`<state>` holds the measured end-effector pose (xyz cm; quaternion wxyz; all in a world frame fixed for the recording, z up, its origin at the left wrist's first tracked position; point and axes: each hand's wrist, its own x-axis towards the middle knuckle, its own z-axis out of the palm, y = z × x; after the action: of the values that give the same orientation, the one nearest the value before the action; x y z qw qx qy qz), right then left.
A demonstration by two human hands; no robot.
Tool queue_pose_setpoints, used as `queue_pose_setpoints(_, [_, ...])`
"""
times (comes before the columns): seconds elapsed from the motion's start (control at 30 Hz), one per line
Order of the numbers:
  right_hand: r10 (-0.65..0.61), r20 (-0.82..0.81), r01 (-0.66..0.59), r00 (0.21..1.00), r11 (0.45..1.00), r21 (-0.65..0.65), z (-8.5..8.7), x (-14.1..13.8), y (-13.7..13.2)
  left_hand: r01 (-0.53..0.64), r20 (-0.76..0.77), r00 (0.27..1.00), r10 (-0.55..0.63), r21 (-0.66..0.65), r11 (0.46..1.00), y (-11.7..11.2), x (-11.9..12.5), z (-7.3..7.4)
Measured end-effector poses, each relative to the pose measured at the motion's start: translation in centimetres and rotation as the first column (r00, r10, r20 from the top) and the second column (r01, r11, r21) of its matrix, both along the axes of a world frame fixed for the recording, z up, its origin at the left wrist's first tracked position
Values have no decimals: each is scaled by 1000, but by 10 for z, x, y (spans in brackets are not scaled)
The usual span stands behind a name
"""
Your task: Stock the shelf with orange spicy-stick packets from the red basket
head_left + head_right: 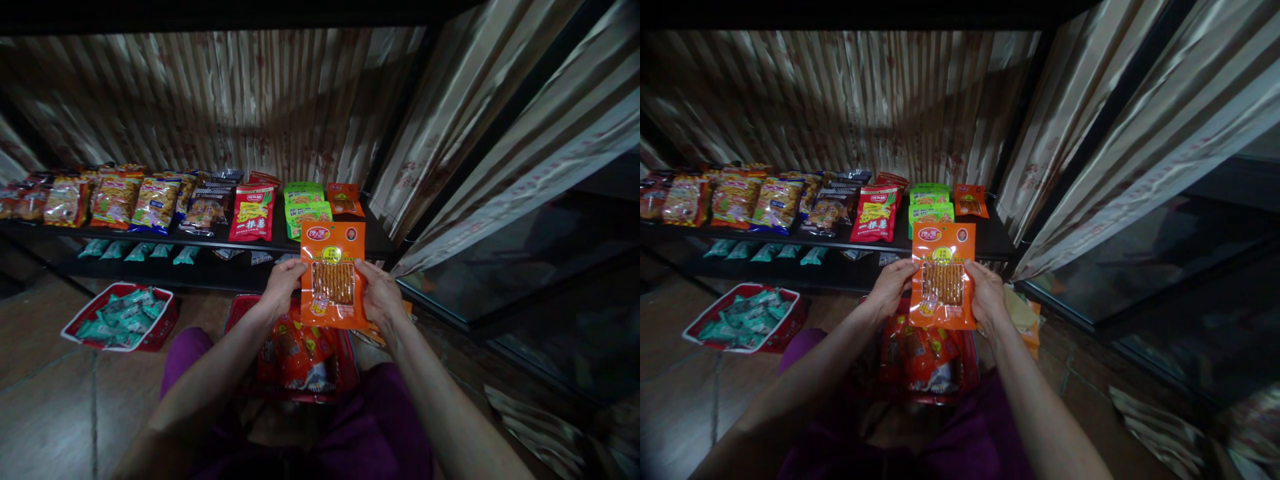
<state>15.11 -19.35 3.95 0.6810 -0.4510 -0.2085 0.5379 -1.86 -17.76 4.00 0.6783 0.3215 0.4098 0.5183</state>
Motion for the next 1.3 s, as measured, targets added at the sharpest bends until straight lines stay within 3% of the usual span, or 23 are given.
queue_pose_setpoints(0.23, [91,53,-90,994,996,-19,8,-3,-4,-40,-10,999,40,5,999,-4,0,5])
queue_pose_setpoints(0.5, [271,175,-263,947,963,-64,12,-8,-30,-156,47,987,154,26,987,8,-4,12])
queue_pose_setpoints(0.6, [211,146,-204,967,977,-59,9,-8,-33,-94,69,993,91,51,994,12,-6,13])
queue_pose_setpoints(0.73, [130,90,-127,987,991,-35,5,-7,-29,119,103,987,-125,56,991,6,-7,10])
queue_pose_setpoints(0.83, [123,83,-123,989,992,-9,3,-4,-26,198,102,975,-199,23,980,-1,-8,3])
queue_pose_setpoints(1.07, [123,67,-122,990,992,-26,-2,0,-20,252,60,966,-252,1,968,-7,-11,-3])
queue_pose_setpoints(1.17, [144,63,-143,988,990,-23,-2,1,-21,202,68,977,-203,21,979,-8,-9,-3])
queue_pose_setpoints(1.3, [261,101,-259,960,965,-34,3,-1,-28,103,105,989,-106,39,994,-7,-7,-5])
